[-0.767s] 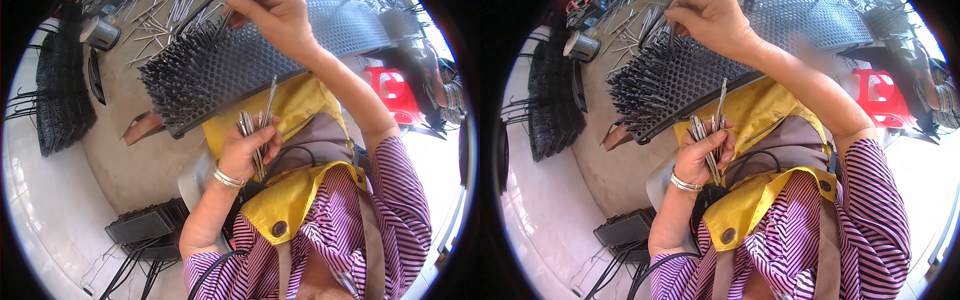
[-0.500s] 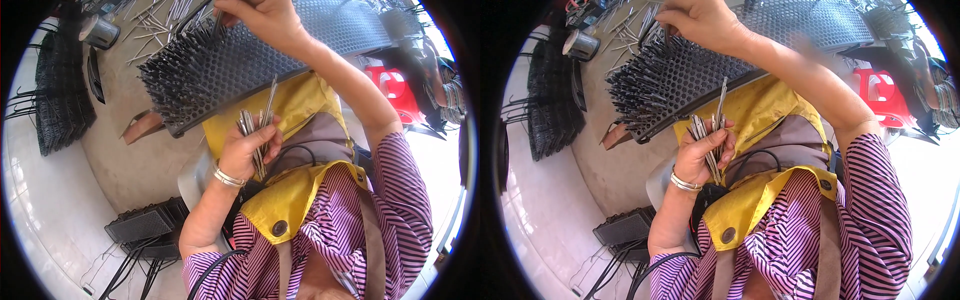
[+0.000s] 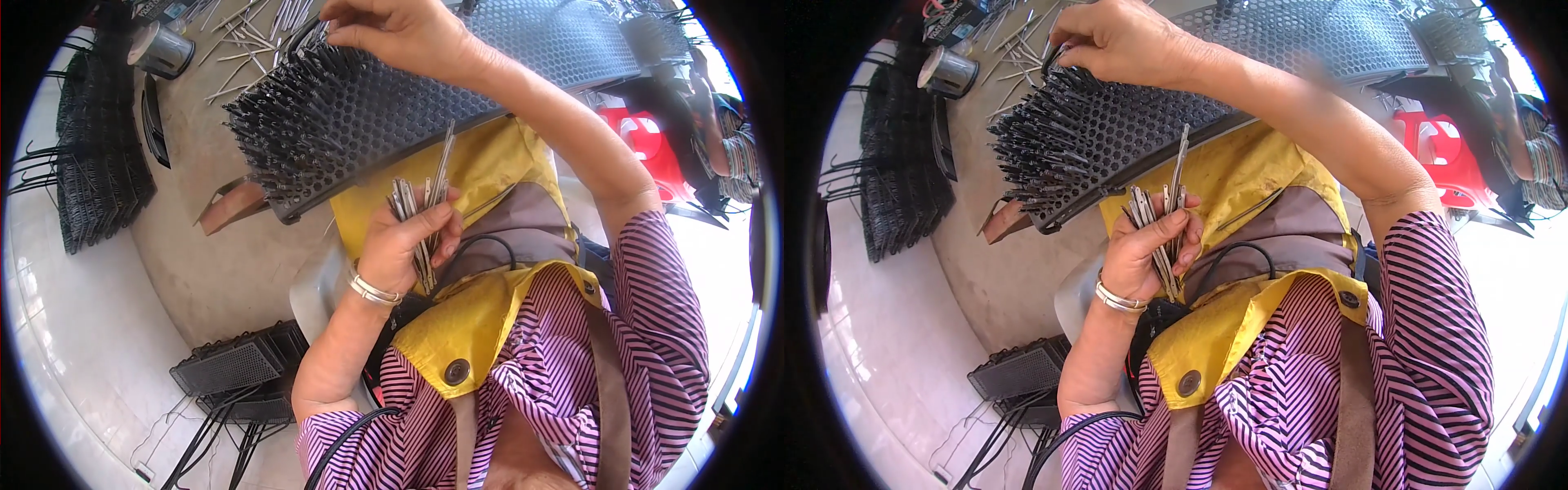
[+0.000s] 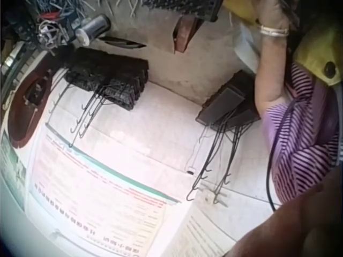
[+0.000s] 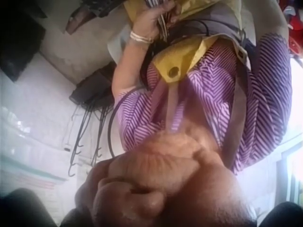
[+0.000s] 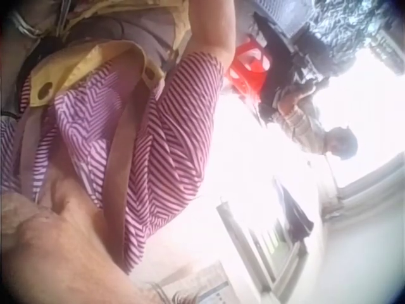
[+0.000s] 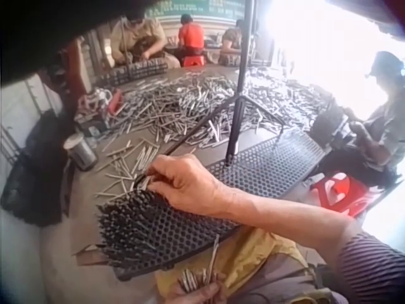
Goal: Placing small metal pins into a perforated grid template.
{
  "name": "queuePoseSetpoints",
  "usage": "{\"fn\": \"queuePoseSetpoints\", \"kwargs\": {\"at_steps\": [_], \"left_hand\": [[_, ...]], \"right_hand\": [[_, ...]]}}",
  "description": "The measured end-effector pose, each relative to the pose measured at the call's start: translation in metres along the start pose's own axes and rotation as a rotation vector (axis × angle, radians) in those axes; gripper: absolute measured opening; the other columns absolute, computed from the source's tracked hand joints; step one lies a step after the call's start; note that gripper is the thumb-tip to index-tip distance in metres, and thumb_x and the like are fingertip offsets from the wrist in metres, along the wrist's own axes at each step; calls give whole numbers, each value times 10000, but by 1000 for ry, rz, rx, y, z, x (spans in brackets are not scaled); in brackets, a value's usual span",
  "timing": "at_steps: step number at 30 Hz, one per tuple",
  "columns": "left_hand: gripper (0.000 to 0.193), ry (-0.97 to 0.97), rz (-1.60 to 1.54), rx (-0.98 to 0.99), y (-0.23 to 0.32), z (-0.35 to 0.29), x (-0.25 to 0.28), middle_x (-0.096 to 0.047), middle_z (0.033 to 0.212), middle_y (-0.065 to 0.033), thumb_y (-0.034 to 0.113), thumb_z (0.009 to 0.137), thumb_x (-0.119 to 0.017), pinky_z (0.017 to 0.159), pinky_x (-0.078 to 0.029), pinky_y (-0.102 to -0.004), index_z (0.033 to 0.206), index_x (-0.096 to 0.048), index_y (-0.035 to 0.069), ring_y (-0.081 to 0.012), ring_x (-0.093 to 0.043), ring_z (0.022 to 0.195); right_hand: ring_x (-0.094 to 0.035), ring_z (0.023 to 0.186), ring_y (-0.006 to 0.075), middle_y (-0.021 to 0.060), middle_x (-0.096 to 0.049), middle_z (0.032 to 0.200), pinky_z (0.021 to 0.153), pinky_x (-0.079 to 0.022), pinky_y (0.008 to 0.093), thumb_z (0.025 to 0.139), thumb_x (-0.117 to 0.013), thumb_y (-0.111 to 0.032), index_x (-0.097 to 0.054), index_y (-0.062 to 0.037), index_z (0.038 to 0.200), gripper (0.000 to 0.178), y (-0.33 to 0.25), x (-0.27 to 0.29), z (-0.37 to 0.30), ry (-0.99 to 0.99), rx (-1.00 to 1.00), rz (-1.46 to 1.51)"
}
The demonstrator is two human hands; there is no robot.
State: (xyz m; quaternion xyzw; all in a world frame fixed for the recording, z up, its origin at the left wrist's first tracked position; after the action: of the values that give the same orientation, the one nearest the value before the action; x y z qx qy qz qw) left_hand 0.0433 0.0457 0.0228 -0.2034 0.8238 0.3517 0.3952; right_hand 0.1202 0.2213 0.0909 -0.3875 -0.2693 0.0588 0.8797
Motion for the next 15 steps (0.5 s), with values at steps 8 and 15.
{"fn": "queuePoseSetpoints", "kwargs": {"at_steps": [8, 15], "left_hand": [[232, 2, 4, 9, 0, 0, 0, -521, 703, -115, 104, 813, -541, 406, -349, -221, 1005, -515, -24, -162, -477, 511], [230, -4, 3, 6, 0, 0, 1, -521, 703, -111, 108, 814, -542, 406, -345, -220, 1003, -516, -20, -156, -472, 511]], "right_hand": [[-585, 580, 255, 168, -549, 631, 510, -439, 305, 701, -590, 12, -532, 42, 783, 104, 2, -3, -3, 55, 12, -11], [-530, 604, 352, 164, -503, 617, 522, -418, 398, 671, -599, -22, -502, 2, 726, 113, -40, -15, 6, -151, 97, -802]]}}
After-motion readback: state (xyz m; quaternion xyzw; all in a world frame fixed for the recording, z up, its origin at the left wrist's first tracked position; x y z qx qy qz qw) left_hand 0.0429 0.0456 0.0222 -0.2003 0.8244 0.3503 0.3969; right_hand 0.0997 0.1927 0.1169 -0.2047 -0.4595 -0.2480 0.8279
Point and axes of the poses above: each hand's wrist, its own z-axis towards the middle knuckle, its own x-axis out of the back of the hand, y = z × x, the point moved 2 cm from there along z, towards the middle knuckle
